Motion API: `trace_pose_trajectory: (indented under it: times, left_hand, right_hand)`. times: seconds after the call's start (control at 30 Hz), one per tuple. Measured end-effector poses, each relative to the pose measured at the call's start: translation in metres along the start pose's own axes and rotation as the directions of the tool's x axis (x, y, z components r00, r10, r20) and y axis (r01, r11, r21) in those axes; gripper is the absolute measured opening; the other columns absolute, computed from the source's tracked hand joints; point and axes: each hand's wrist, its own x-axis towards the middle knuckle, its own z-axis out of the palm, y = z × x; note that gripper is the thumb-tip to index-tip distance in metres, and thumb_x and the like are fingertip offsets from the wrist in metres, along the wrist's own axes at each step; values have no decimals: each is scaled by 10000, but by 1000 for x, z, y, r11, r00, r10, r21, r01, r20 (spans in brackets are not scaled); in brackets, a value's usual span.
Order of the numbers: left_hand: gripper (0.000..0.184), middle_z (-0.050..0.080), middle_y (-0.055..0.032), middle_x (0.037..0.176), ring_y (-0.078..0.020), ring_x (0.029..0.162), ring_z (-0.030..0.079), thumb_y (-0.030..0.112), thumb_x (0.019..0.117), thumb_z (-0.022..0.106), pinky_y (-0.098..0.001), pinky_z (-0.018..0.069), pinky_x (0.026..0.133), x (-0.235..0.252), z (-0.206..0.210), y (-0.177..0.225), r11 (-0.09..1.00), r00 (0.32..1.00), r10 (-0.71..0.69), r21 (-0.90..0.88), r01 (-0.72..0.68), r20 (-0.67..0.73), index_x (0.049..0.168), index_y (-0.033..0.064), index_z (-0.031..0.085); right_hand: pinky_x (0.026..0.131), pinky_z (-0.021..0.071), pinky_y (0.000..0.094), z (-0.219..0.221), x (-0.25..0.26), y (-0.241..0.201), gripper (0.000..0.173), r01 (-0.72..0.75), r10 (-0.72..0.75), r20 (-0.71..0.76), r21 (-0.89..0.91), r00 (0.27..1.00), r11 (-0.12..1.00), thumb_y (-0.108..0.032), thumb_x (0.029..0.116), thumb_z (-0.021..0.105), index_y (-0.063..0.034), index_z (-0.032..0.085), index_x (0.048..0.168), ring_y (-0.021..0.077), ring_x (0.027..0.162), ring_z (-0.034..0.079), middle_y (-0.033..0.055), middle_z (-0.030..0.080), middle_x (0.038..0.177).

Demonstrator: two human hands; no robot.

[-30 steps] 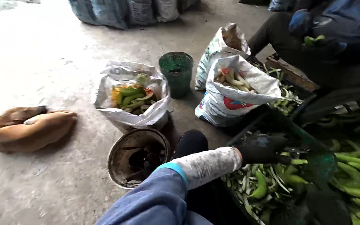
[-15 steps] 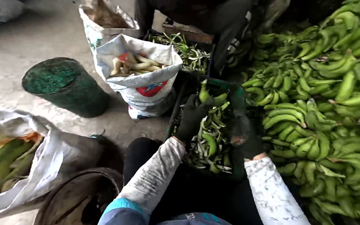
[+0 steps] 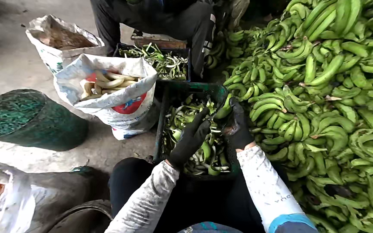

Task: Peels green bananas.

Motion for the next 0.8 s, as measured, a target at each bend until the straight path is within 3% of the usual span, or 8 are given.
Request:
trace_pose_trajectory:
  times: [0.2, 0.27, 0.33, 0.43, 0.53, 0.6, 0.7, 0.8]
  left_hand:
    - [591, 672, -90, 1010, -170, 825, 637, 516, 1062, 414, -386, 560, 751, -2, 1, -3, 998, 998, -61, 14, 60, 13, 1562, 200, 417]
    - [559, 632, -58, 912, -142, 745, 590, 502, 1068, 404, -339, 529, 685, -3, 5, -2, 997, 997, -69, -27, 68, -37, 1525, 185, 452]
    - [429, 584, -34, 828, -121, 680, 544, 416, 1083, 419, -291, 489, 632, -3, 9, 0, 981, 992, -103, -170, 89, -72, 1396, 141, 527]
    - [331, 557, -5, 800, -105, 679, 545, 429, 1072, 430, -264, 490, 627, -1, 10, -1, 953, 989, -127, -285, 102, -72, 1202, 149, 549]
    - [393, 610, -51, 834, -159, 672, 576, 413, 1082, 426, -364, 512, 608, 1, 12, -11, 990, 988, 41, 137, -20, -152, 1266, 112, 599]
    - [343, 649, -62, 881, -170, 711, 618, 355, 1086, 457, -401, 549, 652, -1, 15, -13, 961, 989, 84, 273, -49, -120, 1260, 111, 625]
    - [313, 575, -21, 803, -108, 659, 540, 330, 1087, 434, -269, 486, 610, -4, 11, 0, 978, 985, -137, -143, 151, 104, 1260, 107, 568]
    - [220, 539, 27, 732, -66, 601, 506, 299, 1085, 424, -215, 463, 564, -4, 1, 5, 852, 935, -269, -395, 343, 230, 1199, 162, 553]
  right_hand:
    - [716, 596, 346, -4, -14, 2, 344, -79, 80, 1, -91, 997, 993, -477, 1012, 541, -242, 600, 1256, 145, 866, 673, 5, 675, 1036]
    - [729, 585, 324, -5, -19, 5, 356, -60, 63, 9, -174, 998, 983, -521, 1010, 523, -280, 595, 1263, 124, 885, 664, -18, 668, 1048]
    - [746, 578, 320, -5, -21, 8, 386, -33, 37, 13, -243, 999, 969, -544, 1016, 503, -300, 580, 1305, 123, 906, 657, -19, 663, 1073]
    - [726, 562, 280, -1, -25, 8, 389, 3, -10, -19, -369, 1000, 930, -555, 1020, 494, -333, 578, 1329, 98, 887, 649, -41, 667, 1071]
    - [800, 547, 374, 5, -23, 10, 443, 13, -62, -77, -522, 995, 853, -515, 1029, 501, -278, 524, 1402, 146, 992, 620, 9, 637, 1192]
    - [722, 539, 329, 6, -14, 15, 418, 20, -90, -93, -577, 992, 817, -453, 1044, 507, -228, 515, 1397, 120, 896, 606, 17, 637, 1118]
    - [707, 544, 317, -4, -10, 10, 468, -48, 38, -30, -510, 999, 859, -393, 1010, 571, -250, 483, 1448, 125, 864, 622, 23, 651, 1106]
    - [606, 556, 269, -9, -7, 2, 378, -146, 207, 107, -412, 973, 900, -336, 982, 590, -209, 551, 1335, 91, 736, 636, -1, 665, 950]
